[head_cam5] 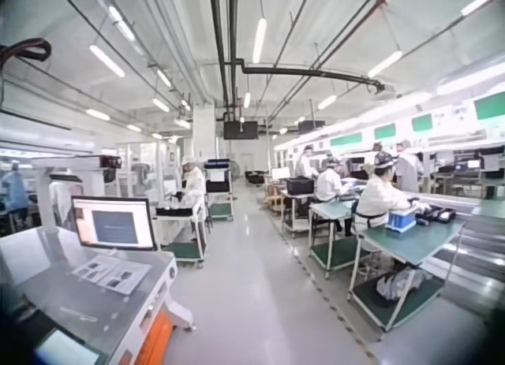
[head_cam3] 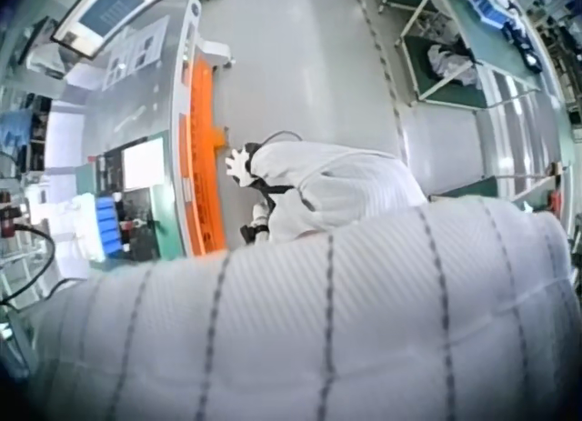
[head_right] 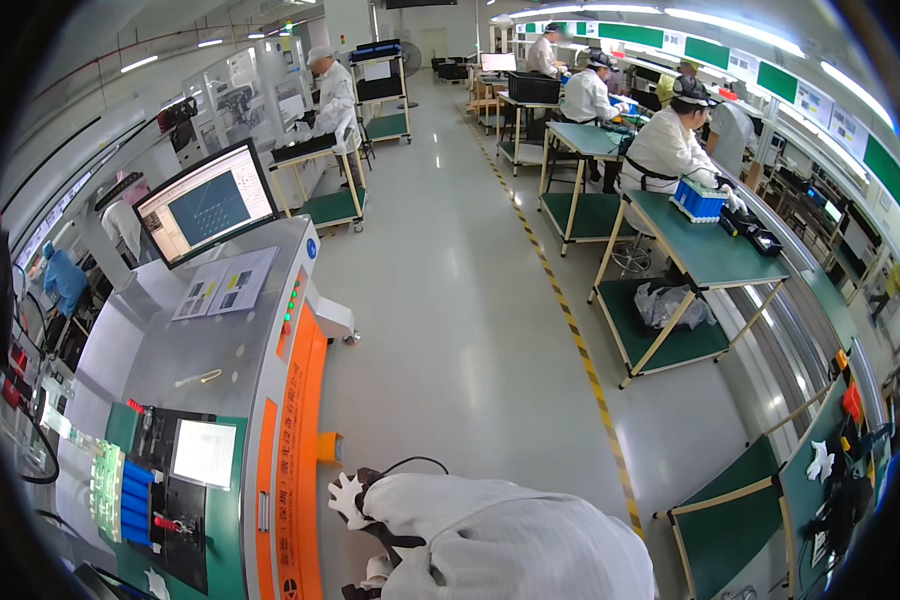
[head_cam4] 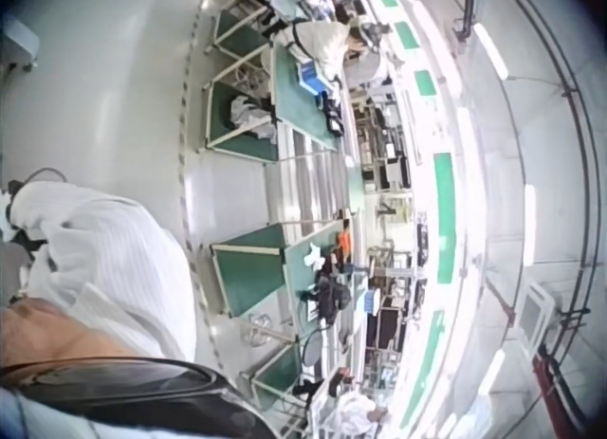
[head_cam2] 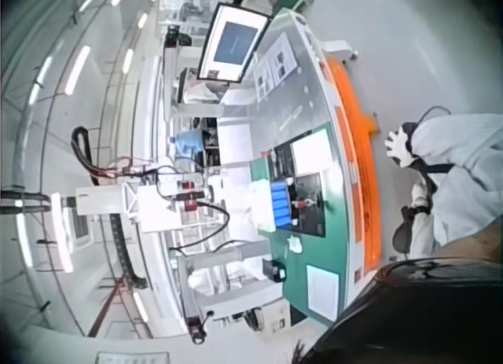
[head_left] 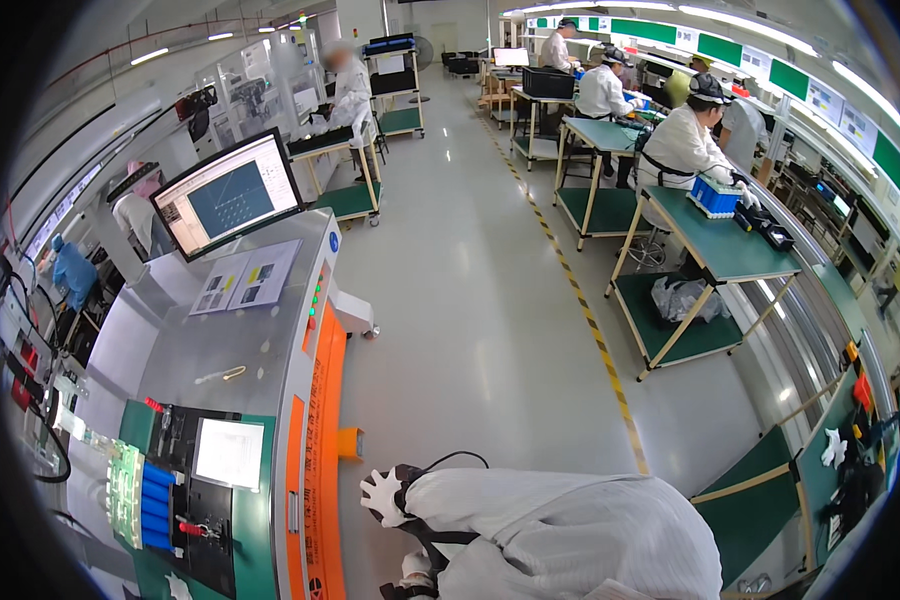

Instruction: Inspecting and probing a circuit board assembly for a battery pack on a factory line.

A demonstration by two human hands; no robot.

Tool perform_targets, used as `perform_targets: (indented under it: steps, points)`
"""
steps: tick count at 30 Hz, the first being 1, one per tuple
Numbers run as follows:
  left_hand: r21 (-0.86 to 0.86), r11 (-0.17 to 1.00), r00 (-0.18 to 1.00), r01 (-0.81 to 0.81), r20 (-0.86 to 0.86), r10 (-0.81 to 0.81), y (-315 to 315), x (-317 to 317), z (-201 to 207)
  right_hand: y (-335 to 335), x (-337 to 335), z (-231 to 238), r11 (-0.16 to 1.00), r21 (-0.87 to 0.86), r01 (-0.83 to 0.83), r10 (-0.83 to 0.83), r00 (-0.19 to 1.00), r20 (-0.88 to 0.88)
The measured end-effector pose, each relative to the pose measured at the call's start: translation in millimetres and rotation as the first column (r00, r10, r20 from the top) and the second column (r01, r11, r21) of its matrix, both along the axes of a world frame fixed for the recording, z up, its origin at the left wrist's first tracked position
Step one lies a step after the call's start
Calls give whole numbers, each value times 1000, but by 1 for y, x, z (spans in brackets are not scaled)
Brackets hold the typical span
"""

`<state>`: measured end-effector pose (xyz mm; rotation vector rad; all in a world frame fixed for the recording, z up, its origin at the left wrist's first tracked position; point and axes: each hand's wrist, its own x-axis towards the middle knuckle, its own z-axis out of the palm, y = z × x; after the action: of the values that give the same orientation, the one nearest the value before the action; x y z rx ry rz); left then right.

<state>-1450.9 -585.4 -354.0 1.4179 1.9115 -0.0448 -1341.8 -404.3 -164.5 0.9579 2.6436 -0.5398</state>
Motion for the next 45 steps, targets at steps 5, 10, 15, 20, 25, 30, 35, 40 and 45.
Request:
perform_targets:
  steps: [5, 10, 15, 20, 25, 30, 35, 40, 45]
  points:
    - [-6, 994, 994, -106, 29, 107, -2, 10, 28, 2, 13, 8, 999, 32, 0, 2, 998, -60]
    - [105, 950, 956, -294, 42, 291, -11, 22, 82, 2, 10, 9, 998, 55, 2, 3, 996, -89]
    - [350, 676, 704, -648, -63, 708, -49, -3, 158, 19, -6, -8, 996, 79, -37, 48, 989, -139]
    - [380, 479, 444, -791, -184, 877, -80, -16, 174, 28, -24, -21, 998, 51, -38, 40, 998, -46]
    - [372, 459, 386, -807, -257, 886, -86, -17, 151, 28, -30, -25, 996, 60, -59, 58, 998, 12]
    - [265, 447, 409, -854, -188, 893, -86, -20, 158, 31, -37, -29, 998, 31, -54, 53, 997, 52]
    - [231, 457, 425, -859, -177, 888, -84, -21, 169, 34, -47, -32, 998, 16, -55, 53, 994, 95]
    - [222, 468, 441, -855, -162, 883, -83, -20, 168, 32, -46, -21, 997, 23, -67, 66, 997, 32]
    - [237, 480, 457, -845, -148, 877, -91, -25, 161, 29, -34, -9, 995, -94, -33, 25, 996, -85]
